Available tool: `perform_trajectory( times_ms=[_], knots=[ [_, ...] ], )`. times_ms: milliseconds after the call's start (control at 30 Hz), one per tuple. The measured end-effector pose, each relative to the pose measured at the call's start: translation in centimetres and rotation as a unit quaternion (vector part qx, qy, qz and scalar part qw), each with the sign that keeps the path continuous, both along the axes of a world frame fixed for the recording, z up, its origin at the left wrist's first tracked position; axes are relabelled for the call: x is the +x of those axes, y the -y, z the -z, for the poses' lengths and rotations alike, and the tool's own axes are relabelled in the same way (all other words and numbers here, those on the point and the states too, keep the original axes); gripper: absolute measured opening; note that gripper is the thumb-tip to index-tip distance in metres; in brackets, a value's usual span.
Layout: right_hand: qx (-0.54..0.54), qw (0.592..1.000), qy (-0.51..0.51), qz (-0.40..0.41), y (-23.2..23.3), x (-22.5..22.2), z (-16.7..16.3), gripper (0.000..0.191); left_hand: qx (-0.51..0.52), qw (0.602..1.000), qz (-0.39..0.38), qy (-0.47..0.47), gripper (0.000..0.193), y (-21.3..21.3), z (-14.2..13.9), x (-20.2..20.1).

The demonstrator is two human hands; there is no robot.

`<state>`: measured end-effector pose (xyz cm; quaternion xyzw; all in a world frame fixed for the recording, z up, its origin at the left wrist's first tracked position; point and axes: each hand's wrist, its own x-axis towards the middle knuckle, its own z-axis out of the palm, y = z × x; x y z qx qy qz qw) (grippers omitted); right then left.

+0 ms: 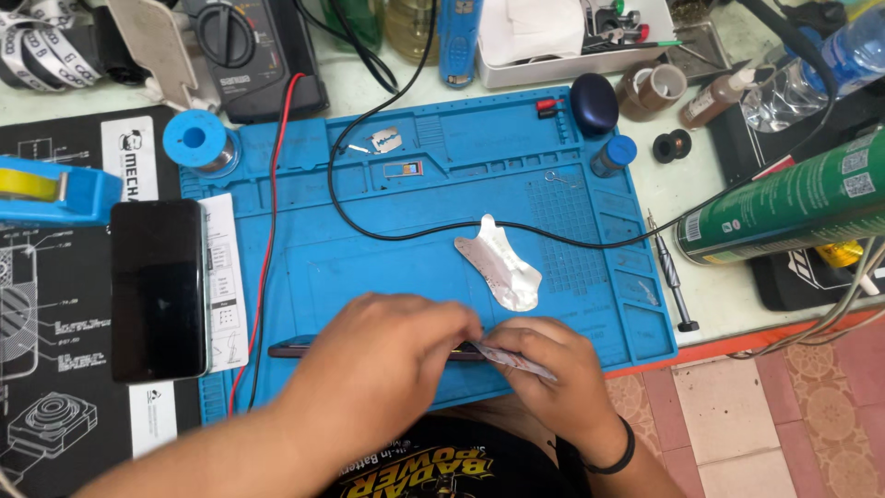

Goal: The person wipes a smartphone screen with a cloth, then uses a plastic card to pry open the phone's back cover. The person sprays a cleaning agent into the seam and continues prying until the back cover is removed, exposing the internal components.

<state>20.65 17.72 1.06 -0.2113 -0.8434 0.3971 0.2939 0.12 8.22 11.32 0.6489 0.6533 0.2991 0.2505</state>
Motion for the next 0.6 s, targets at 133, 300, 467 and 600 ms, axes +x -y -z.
perform_trajectory(
  times_ms=[133, 300, 467, 600],
  knots=[
    [0.016, 1.000, 0.007, -0.016, 0.0, 0.5, -0.3, 0.028, 0.092, 0.993, -0.037, -0.060, 0.015, 2.0, 2.0, 1.7],
    [0.044, 0.998, 0.006, -0.038, 0.3, 0.6, -0.8, 0.041, 0.192, 0.978, -0.032, -0.078, 0.021, 3.1, 3.0, 2.2],
    [0.070, 0.996, 0.004, -0.055, 0.3, 0.8, -0.8, 0.044, 0.235, 0.967, -0.051, -0.087, 0.031, 3.3, 3.9, 2.9],
    [0.102, 0.994, 0.004, -0.042, 0.4, 0.9, -0.6, 0.040, 0.225, 0.970, -0.049, -0.081, 0.043, 3.8, 4.7, 3.0]
  ],
)
